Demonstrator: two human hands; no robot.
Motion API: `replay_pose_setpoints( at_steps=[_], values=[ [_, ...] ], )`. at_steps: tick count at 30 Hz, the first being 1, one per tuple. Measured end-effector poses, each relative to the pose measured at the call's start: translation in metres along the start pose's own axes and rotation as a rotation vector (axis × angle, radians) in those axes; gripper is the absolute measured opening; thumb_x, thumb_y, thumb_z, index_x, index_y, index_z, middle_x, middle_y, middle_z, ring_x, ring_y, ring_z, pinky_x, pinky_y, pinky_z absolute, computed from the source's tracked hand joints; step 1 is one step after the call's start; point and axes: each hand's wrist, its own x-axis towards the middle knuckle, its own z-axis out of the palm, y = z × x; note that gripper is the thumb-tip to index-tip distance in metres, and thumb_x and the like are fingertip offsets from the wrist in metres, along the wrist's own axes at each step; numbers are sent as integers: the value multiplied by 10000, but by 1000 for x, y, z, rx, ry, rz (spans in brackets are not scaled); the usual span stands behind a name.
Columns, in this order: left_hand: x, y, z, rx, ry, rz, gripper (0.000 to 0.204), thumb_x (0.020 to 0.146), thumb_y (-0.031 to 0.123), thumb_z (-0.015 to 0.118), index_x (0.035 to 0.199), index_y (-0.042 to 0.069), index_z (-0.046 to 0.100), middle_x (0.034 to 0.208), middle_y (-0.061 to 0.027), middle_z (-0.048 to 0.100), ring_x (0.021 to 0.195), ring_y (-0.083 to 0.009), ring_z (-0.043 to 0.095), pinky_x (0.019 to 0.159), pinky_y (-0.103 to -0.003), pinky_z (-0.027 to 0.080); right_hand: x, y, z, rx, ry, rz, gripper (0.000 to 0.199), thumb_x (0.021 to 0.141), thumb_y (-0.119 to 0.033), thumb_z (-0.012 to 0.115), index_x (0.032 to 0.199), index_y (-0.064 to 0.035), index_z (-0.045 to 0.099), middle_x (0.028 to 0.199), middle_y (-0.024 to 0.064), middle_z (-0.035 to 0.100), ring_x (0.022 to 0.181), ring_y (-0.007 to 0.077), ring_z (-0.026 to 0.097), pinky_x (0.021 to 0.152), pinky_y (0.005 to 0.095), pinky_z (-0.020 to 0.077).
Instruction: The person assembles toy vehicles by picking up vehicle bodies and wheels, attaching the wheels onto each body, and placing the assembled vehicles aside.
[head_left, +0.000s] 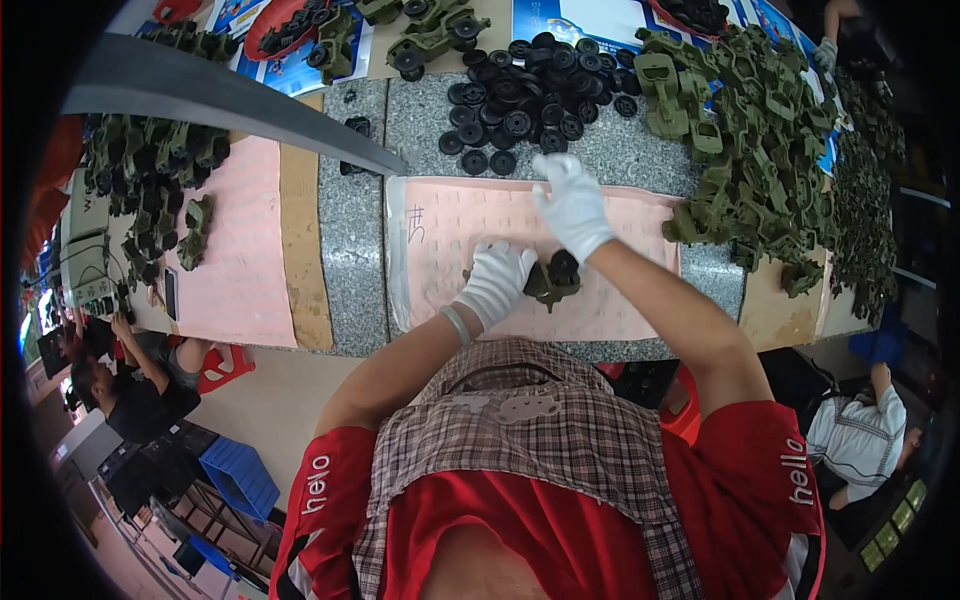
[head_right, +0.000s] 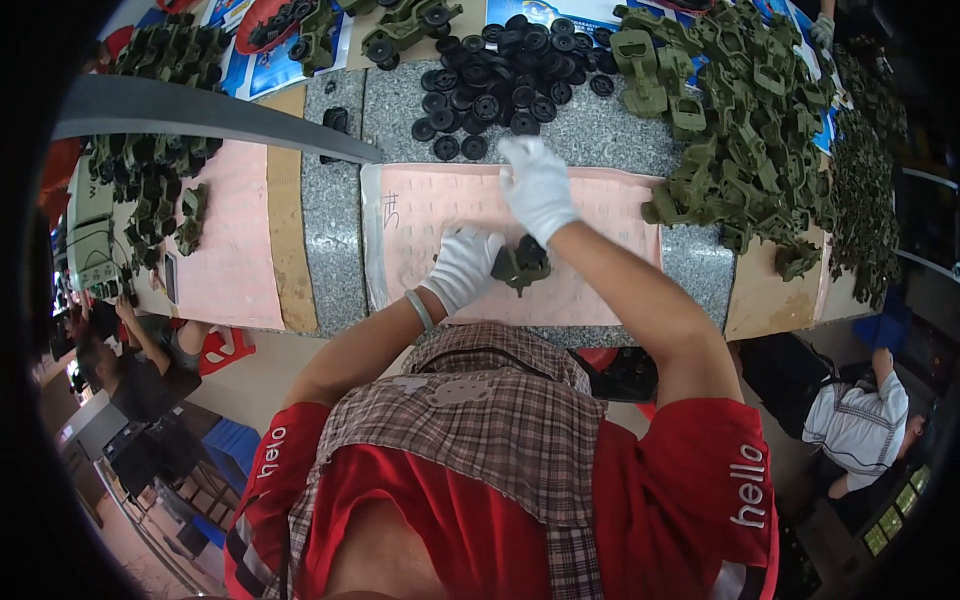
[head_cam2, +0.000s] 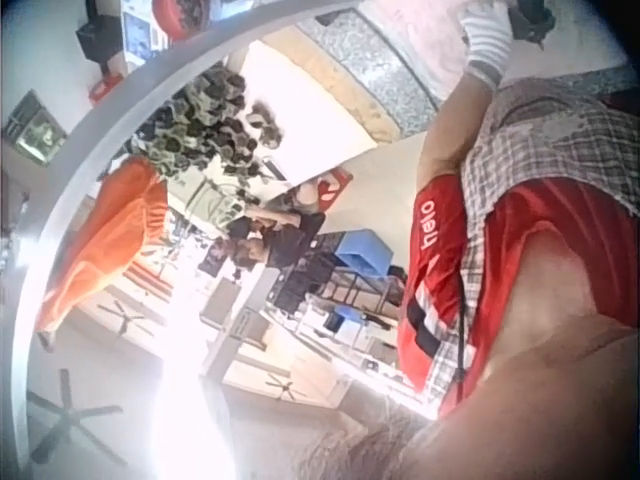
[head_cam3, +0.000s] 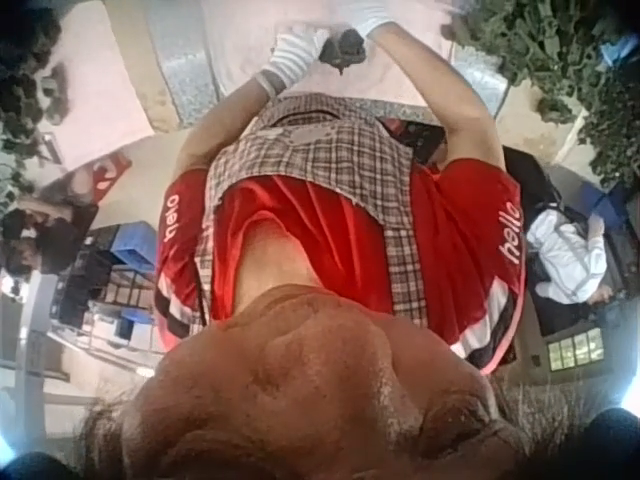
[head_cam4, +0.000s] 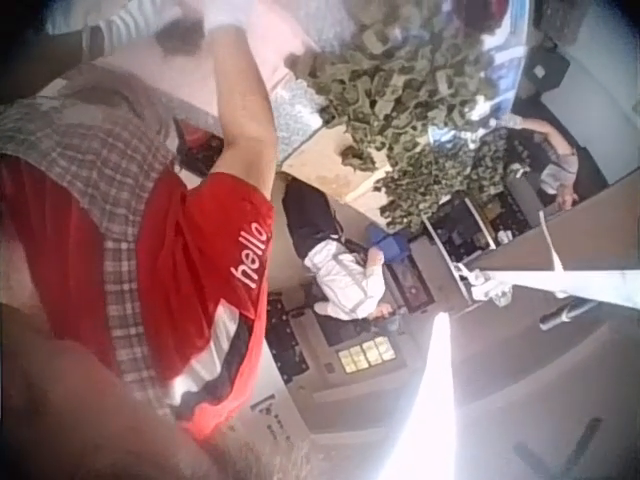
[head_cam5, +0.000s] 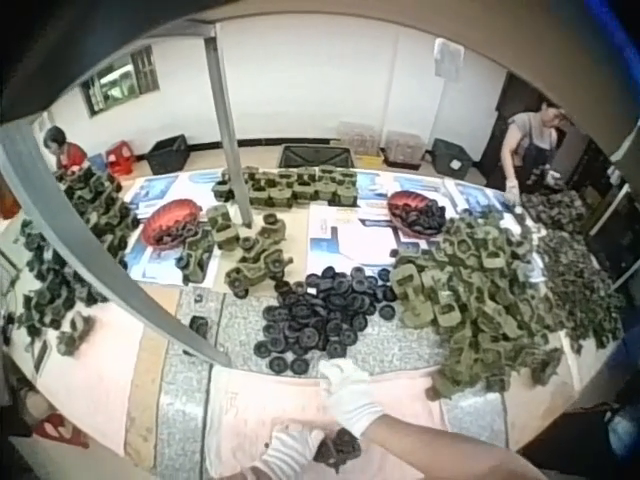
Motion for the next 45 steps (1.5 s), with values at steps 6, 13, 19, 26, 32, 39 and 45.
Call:
replay_pose_setpoints(
  at_steps=[6, 13, 19, 26, 32, 39, 45],
  values=[
    [15, -12, -55, -568, -623, -237, 582, 725, 393, 833, 1138, 11, 687, 966, -218, 729, 1003, -366, 710, 845, -460, 554, 93, 18, 25, -467, -194, -313, 504, 882, -151, 681, 1381, -137, 615, 1344, 161, 596, 1083, 296, 657, 837, 439, 552],
    [14, -53, -41, -797, -836, -266, 699, 688, 369, 845, 1279, 31, 686, 1077, -168, 746, 952, -301, 715, 860, -393, 555, 116, 32, 38, -526, -133, -430, 220, 877, -140, 640, 1087, -108, 698, 896, 94, 685, 842, 265, 716, 676, 418, 575],
    [10, -60, -43, -610, -482, -351, 458, 784, 159, 837, 1186, 32, 657, 1097, -203, 722, 1011, -363, 705, 866, -416, 559, 58, 25, -12, 286, -31, 157, 269, 964, -273, 661, 1138, -69, 670, 1005, 169, 738, 938, 366, 723, 839, 430, 581],
    [-3, -54, -32, -203, -45, -227, 227, 945, 213, 674, 1132, 85, 668, 1079, -192, 693, 936, -396, 682, 798, -451, 558, -101, 94, -2, 36, -228, 347, 300, 900, -203, 741, 1170, -73, 734, 1130, 138, 697, 1053, 321, 678, 940, 383, 543],
    [-33, -23, -48, 16, 31, -212, 859, 705, 515, 856, 1400, 87, 590, 1271, -111, 655, 1161, -321, 635, 1035, -512, 469, -107, 71, -25, 68, -209, 272, 384, 912, -261, 731, 1260, -104, 691, 1218, 167, 640, 1132, 349, 654, 974, 429, 546],
    [-23, -32, -17, 135, -288, -339, 570, 771, 384, 832, 1209, 76, 638, 1128, -127, 647, 985, -314, 678, 789, -444, 584, -82, 45, -36, 29, -445, 281, 511, 875, -295, 780, 1340, -127, 650, 1266, 159, 620, 1161, 353, 645, 969, 417, 558],
    [-22, -34, -9, 194, -281, -329, 441, 789, 379, 825, 1067, 69, 679, 1049, -116, 652, 911, -287, 697, 715, -430, 591, -72, -21, -49, 157, -503, -108, 532, 888, -304, 770, 1368, -133, 614, 1286, 124, 596, 1079, 338, 681, 923, 420, 577]
  ],
)
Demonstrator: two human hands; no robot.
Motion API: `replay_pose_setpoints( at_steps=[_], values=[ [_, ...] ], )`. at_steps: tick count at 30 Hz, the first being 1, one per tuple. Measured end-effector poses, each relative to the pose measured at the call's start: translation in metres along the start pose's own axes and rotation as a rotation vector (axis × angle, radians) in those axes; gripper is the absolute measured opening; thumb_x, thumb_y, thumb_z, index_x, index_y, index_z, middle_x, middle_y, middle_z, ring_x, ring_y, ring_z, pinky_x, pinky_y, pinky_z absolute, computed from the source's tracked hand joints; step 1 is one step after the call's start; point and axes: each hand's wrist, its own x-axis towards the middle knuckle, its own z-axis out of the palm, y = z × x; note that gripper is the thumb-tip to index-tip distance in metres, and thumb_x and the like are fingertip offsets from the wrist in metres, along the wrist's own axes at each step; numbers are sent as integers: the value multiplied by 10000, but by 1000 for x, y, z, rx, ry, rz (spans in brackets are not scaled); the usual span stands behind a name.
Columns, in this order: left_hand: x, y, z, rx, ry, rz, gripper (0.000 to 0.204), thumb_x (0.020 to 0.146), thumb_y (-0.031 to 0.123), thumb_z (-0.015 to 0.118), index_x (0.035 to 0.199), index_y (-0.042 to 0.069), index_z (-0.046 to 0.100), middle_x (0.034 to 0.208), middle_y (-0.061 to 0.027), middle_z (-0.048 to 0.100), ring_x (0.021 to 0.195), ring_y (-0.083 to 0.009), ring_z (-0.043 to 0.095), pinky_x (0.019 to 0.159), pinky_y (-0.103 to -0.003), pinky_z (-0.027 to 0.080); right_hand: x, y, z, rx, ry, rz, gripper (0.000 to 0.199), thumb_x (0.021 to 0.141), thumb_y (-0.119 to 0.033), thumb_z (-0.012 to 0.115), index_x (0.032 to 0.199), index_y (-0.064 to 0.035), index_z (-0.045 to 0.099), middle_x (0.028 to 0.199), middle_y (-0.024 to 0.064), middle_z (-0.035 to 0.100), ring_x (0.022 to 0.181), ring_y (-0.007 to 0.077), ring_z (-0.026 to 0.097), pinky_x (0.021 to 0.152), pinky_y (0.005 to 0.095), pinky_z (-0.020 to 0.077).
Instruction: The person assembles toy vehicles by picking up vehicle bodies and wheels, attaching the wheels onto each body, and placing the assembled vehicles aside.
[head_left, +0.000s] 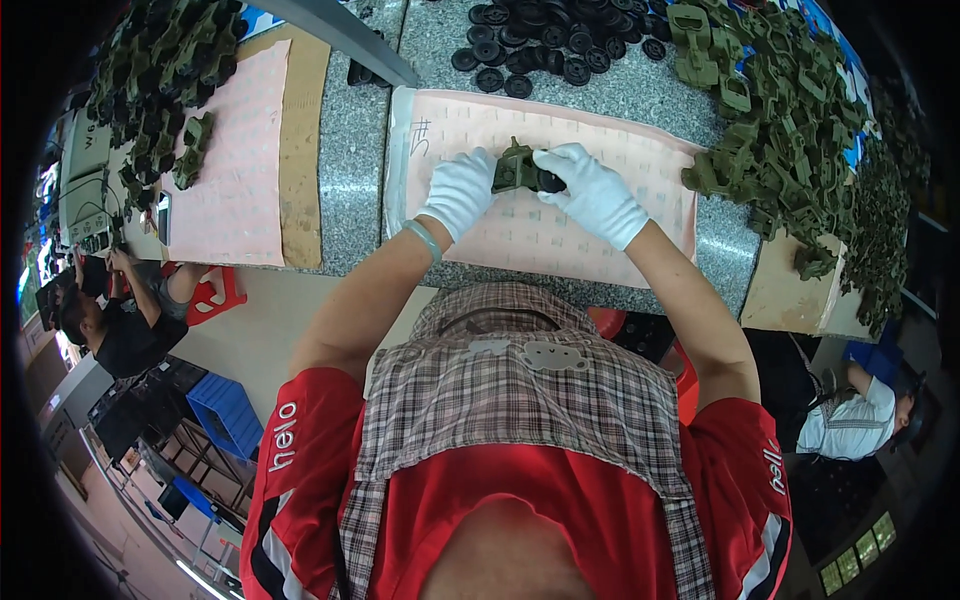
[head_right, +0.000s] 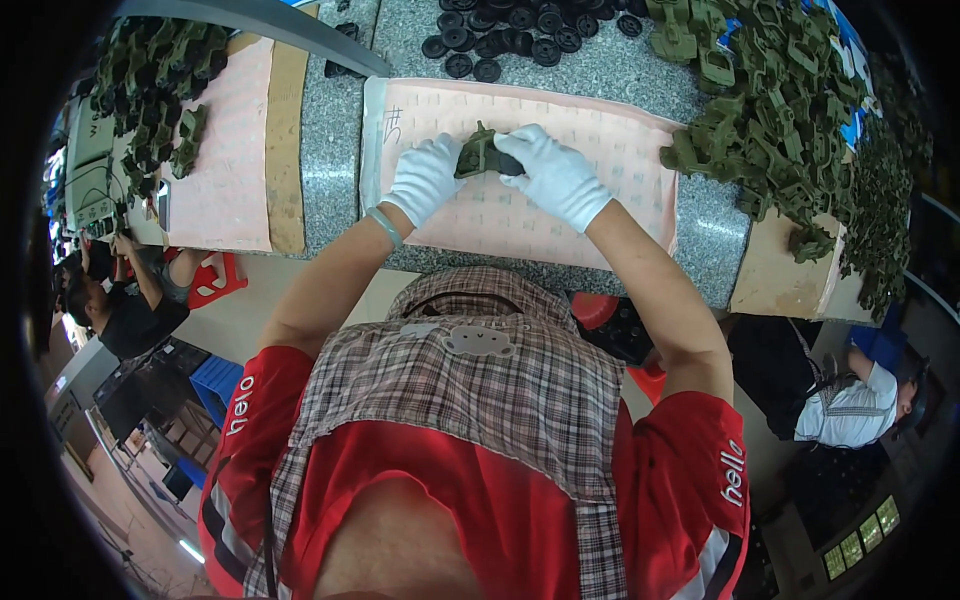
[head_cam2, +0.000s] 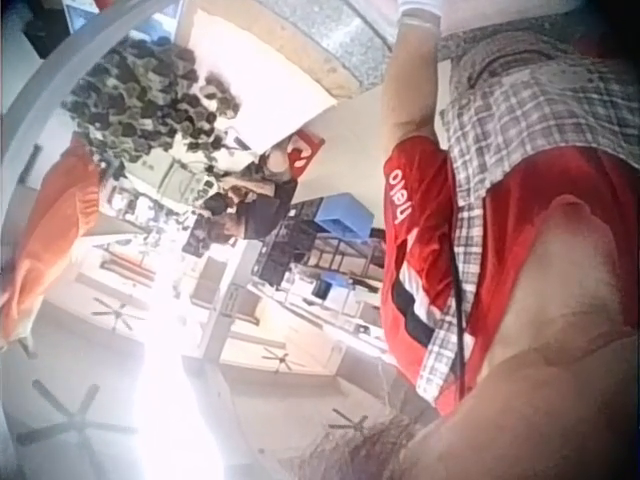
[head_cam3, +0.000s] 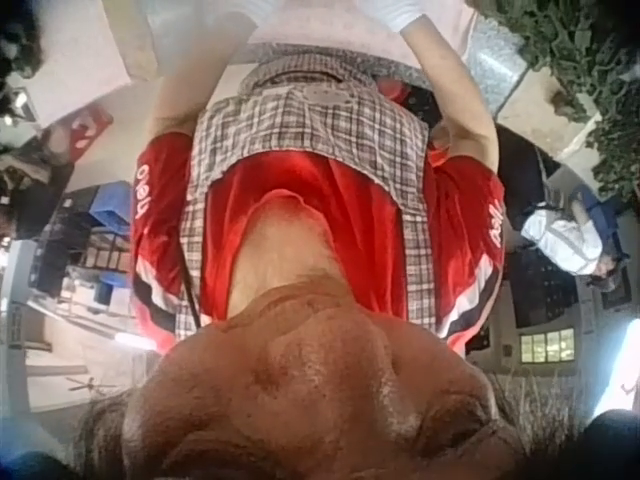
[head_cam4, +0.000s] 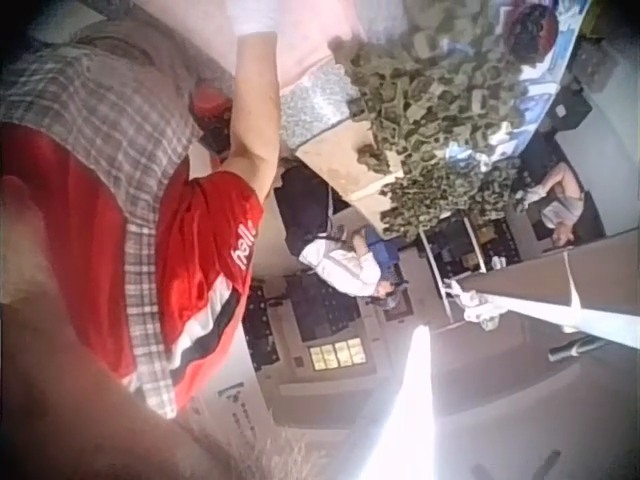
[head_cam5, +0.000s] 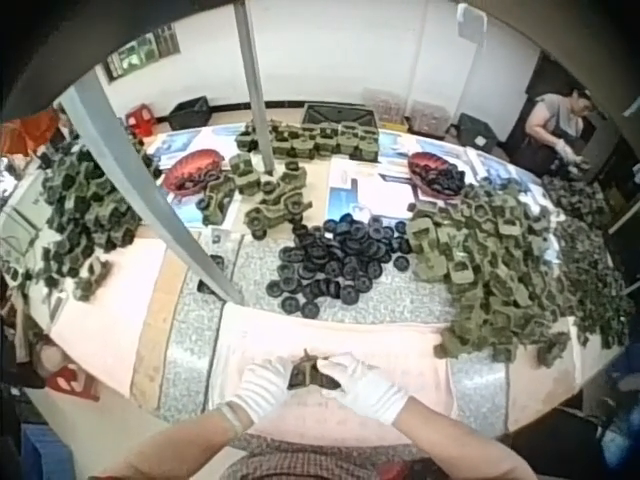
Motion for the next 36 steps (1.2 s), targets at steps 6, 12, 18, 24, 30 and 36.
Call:
replay_pose_setpoints(
  at_steps=[6, 12, 18, 24, 30, 36],
  values=[
    [3, -1, 1, -36, 1, -9, 398, 806, 364, 812, 1029, 56, 698, 1028, -123, 662, 875, -288, 721, 694, -433, 592, 9, -2, 13, -209, -127, -70, 580, 903, -325, 756, 1415, -130, 566, 1296, 113, 565, 1037, 330, 695, 869, 448, 589],
    [1, -2, 2, -50, 75, 22, 222, 866, 235, 704, 985, 48, 707, 993, -136, 674, 831, -284, 725, 643, -437, 588, 6, -16, 19, -128, -82, 76, 567, 880, -355, 779, 1365, -110, 616, 1264, 139, 575, 996, 337, 703, 840, 442, 598],
    [5, -3, 4, -71, 41, 2, 224, 862, 229, 730, 972, 38, 695, 963, -144, 681, 837, -300, 736, 672, -434, 594, 2, -40, 32, -82, 119, 380, 540, 855, -371, 812, 1305, -105, 676, 1247, 147, 601, 1023, 327, 703, 848, 425, 605],
    [7, -8, 11, -78, 49, 31, 208, 875, 222, 702, 983, 44, 684, 898, -147, 700, 788, -301, 744, 669, -436, 597, 31, -50, 2, 32, 360, 191, 387, 879, -163, 692, 1259, -93, 678, 1195, 134, 663, 997, 344, 692, 863, 470, 570],
    [12, -12, 11, -156, 89, 135, 282, 884, 265, 694, 1058, 47, 655, 889, -148, 713, 769, -309, 741, 657, -438, 588, 66, -22, 51, -305, 324, -170, 403, 843, -70, 596, 1230, -126, 693, 1167, 106, 712, 1028, 318, 689, 981, 448, 497],
    [9, -18, 10, -192, 44, 179, 358, 825, 303, 755, 1044, 43, 643, 903, -147, 707, 801, -310, 727, 684, -447, 578, 73, -25, 71, -159, 510, 483, 406, 942, -173, 596, 1340, -101, 636, 1352, 159, 653, 1207, 326, 640, 1068, 472, 450]
  ],
)
